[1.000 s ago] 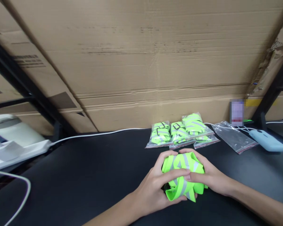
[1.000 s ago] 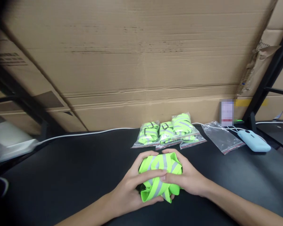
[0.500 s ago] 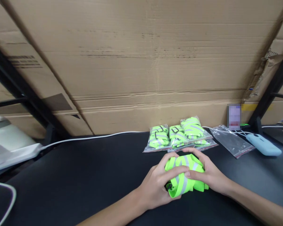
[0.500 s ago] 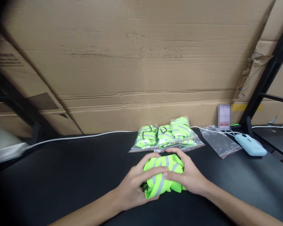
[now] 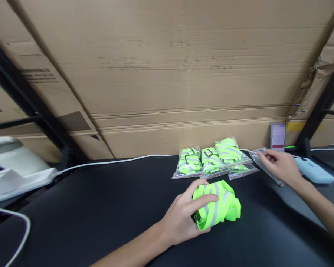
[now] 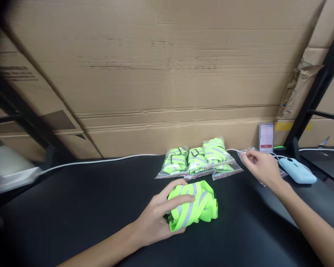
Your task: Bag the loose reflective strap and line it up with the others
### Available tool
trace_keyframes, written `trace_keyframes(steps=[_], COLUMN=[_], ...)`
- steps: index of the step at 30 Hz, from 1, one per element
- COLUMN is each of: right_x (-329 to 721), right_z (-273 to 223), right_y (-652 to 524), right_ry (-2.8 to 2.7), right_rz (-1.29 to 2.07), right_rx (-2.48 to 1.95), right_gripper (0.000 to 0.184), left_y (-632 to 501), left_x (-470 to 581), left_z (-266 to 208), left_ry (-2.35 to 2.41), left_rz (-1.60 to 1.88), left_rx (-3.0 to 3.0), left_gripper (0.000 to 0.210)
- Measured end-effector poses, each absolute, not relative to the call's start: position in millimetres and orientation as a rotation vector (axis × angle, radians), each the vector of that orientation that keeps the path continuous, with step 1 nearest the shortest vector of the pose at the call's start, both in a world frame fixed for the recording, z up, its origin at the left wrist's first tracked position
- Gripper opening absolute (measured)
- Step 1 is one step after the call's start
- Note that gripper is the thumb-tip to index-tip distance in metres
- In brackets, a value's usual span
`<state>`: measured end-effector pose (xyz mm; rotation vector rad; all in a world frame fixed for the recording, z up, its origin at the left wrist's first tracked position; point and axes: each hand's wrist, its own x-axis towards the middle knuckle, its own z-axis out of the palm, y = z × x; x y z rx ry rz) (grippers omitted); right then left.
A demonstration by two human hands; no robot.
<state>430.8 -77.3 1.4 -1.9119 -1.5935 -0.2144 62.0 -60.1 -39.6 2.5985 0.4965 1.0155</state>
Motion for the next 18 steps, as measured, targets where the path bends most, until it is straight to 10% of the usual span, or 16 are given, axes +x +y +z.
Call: trace_keyframes(steps=[12, 18], right_x=[474.0, 473.7], right_z=[-22.0, 9.7], right_y=[-58.7, -67.2], right_ry=[-1.592, -1.429], right_rz=[0.014, 0.169], right_rx=[-2.144, -1.676], right_gripper=[0.023, 0.049], left_y=[-66.0, -66.4], left_x=[60.1, 62.3], left_z=[-32.1, -29.6], left_ry=[0.523, 0.521], left_rz=[0.992, 0.962], left_rx=[2.629, 2.657], left_gripper=[0.063, 0.061])
